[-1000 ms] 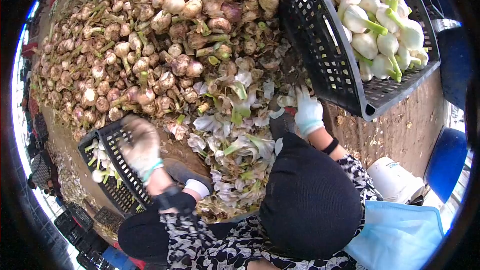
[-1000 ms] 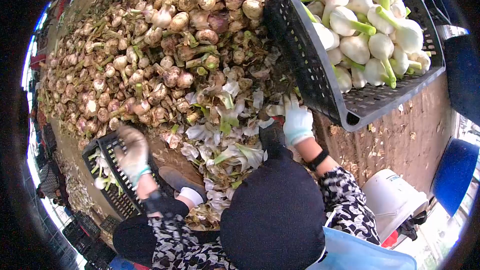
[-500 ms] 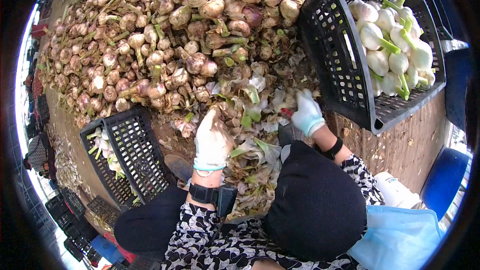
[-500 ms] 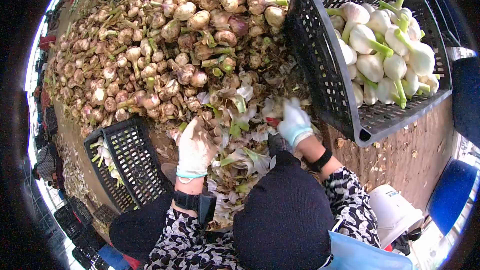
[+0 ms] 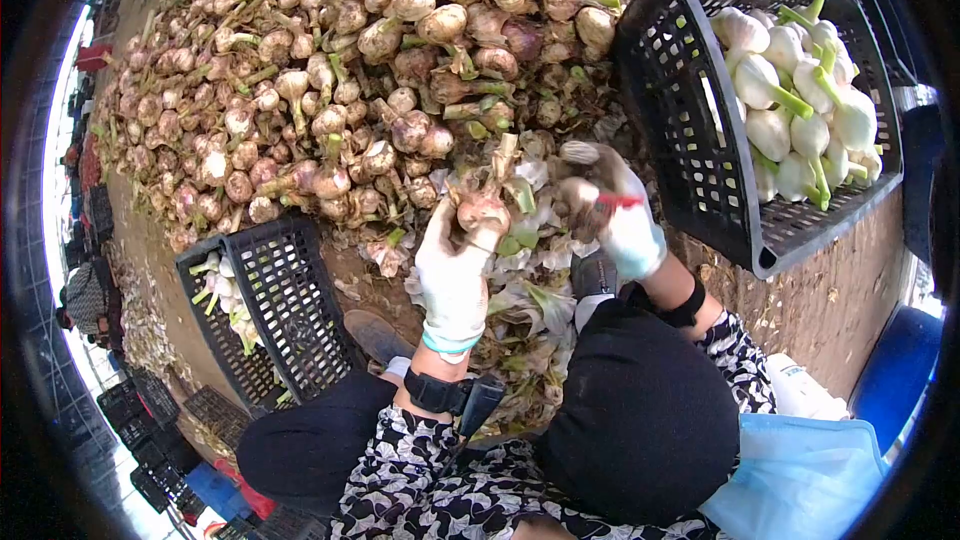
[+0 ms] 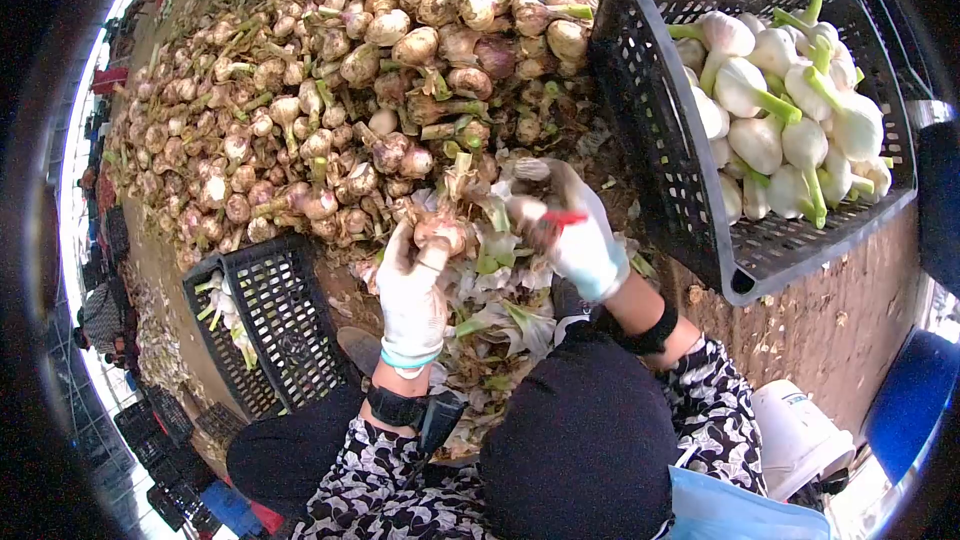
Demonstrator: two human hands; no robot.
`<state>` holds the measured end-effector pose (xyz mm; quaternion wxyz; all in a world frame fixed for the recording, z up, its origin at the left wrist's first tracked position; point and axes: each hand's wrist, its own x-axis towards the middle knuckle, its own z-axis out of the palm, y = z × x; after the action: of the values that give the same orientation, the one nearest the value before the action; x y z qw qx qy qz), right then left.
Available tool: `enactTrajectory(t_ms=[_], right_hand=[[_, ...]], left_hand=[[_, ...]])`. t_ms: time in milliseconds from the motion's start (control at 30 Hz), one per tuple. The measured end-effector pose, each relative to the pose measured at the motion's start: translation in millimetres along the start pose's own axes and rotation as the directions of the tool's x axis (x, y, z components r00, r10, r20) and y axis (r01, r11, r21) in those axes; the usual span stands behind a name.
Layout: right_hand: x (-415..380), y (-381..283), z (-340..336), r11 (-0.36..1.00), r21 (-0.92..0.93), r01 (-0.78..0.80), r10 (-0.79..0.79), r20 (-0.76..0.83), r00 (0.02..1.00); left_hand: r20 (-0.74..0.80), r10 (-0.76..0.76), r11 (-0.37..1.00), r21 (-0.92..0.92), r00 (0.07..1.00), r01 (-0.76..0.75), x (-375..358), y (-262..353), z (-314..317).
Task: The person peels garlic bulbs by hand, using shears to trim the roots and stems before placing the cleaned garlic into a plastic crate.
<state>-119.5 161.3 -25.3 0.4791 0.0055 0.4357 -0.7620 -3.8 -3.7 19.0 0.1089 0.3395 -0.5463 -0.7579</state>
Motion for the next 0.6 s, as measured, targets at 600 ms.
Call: enactTrajectory(t_ms=[600], right_hand=[[20.1,-2.9,23.7,0.796,-0.502,0.338,-0.296,0.163,0.941]], left_hand=[[0.280,0.531,0.580,0.568,0.800,-0.584,-5.7,-9.3,-1.5]])
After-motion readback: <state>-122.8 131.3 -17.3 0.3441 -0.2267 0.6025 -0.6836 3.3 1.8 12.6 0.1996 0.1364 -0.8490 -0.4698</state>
